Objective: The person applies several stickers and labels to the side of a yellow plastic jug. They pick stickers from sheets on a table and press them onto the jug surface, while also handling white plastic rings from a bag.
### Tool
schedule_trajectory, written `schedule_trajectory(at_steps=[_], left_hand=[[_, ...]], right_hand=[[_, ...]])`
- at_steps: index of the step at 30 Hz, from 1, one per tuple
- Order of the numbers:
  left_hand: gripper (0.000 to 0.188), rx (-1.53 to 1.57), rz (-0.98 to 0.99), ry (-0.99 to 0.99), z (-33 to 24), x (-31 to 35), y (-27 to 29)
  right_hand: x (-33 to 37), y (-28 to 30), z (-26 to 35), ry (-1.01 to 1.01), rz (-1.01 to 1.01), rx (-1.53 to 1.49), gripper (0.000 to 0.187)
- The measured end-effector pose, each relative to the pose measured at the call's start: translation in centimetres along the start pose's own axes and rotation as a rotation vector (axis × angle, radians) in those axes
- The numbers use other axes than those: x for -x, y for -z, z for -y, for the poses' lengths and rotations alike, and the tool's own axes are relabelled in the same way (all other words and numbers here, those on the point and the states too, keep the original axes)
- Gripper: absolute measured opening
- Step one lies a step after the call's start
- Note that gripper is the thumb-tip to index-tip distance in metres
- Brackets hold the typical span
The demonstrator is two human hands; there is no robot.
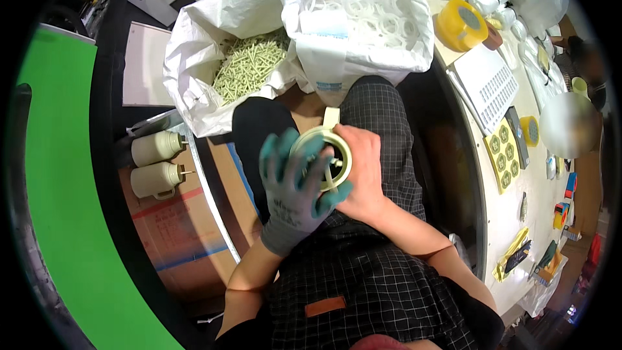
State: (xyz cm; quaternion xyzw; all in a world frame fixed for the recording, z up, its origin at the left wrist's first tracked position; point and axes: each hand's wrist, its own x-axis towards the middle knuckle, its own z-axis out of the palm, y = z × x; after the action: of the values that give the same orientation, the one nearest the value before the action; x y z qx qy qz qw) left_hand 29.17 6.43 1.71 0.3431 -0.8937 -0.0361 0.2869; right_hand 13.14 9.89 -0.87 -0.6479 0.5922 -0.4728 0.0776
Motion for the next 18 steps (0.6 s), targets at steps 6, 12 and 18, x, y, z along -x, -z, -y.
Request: schedule_trajectory(at_steps=[6,12,18], left_hand=[[0.039,0.027,0.061,-0.047,-0.1,0.5,0.1],[0.035,0.052,0.139,-0.029,0.4,0.7,-0.1],[0.096,0.081,-0.244,0.102,4.7,-3.8,1.9]], right_hand=[[1.1,-1.0,-0.1,-0.008,0.07,-0.056,0.072],[1.1,-0.7,-0.4,-0.027,0.138,-0.151,0.075],[-6.9,-4.9,-1.4,0.258,0.032,-0.385,0.09]])
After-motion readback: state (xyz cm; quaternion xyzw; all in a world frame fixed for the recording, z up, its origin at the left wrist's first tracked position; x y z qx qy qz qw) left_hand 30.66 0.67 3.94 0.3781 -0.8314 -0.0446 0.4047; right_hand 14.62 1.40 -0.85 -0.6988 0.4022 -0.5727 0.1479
